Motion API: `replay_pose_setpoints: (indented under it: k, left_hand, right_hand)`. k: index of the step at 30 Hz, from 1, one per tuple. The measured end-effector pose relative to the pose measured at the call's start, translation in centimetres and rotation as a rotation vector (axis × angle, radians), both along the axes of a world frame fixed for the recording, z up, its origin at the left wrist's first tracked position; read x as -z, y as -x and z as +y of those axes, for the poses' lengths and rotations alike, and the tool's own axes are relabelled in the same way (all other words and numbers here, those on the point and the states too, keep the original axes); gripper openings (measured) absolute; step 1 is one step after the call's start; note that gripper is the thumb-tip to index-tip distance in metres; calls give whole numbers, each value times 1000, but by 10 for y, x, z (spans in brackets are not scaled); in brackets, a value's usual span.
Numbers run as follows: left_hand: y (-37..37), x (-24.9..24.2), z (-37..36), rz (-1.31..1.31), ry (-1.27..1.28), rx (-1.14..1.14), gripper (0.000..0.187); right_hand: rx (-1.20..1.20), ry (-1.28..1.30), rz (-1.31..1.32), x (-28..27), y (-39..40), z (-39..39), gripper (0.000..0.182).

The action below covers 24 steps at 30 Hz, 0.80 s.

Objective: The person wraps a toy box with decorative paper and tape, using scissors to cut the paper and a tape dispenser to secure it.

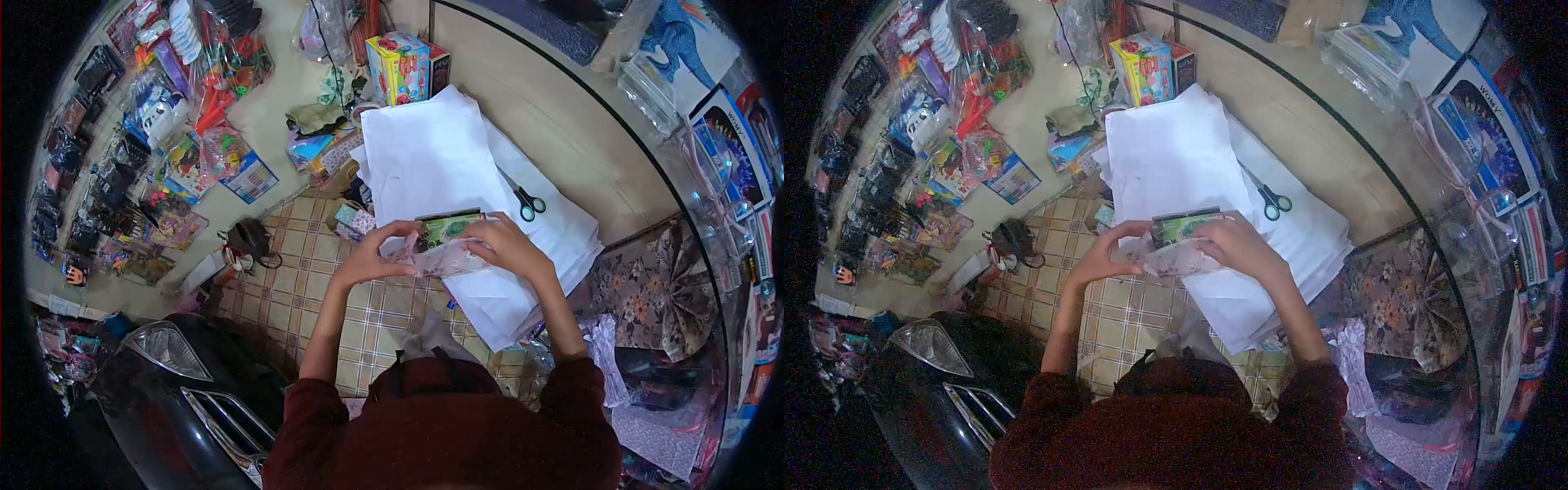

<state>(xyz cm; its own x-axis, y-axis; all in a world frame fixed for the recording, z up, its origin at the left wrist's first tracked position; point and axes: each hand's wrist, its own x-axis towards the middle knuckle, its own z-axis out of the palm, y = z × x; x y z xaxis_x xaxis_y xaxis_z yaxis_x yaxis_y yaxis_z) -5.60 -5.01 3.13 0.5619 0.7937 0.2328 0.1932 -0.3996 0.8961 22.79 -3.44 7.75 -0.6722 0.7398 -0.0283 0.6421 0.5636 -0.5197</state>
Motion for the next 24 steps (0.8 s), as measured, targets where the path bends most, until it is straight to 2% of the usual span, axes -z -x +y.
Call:
replay_pose_setpoints:
  k: [1, 4, 7, 8, 11, 16, 19, 22, 24]
  left_hand:
    - [0, 10, 0, 4, 185, -112, 74]
    - [1, 21, 3, -94, 364, -191, 71]
    - [4, 36, 8, -81, 29, -40, 54]
    - [4, 42, 7, -151, 68, -61, 49]
    - [3, 47, 3, -264, 155, -138, 37]
    - [6, 36, -19, -198, 268, -336, 30]
    - [-2, 30, -33, -233, 462, -461, 28]
    - [-10, 42, -37, -435, 318, -421, 29]
    - [-1, 50, -42, -209, 309, -403, 32]
  right_hand:
    - [-11, -24, -2, 8, 0, 5, 22]
    - [-3, -75, 11, 18, 0, 12, 22]
    - [-12, -189, 92, 28, -2, 18, 23]
    - [-20, -236, 129, 32, -4, 19, 24]
    - [-34, -164, 90, 31, -7, 24, 24]
    - [-1, -215, 96, 38, -3, 24, 26]
    - [-8, -225, 85, 43, 1, 24, 27]
    - [3, -259, 90, 46, 3, 22, 26]
    - [26, -288, 106, 49, 3, 20, 25]
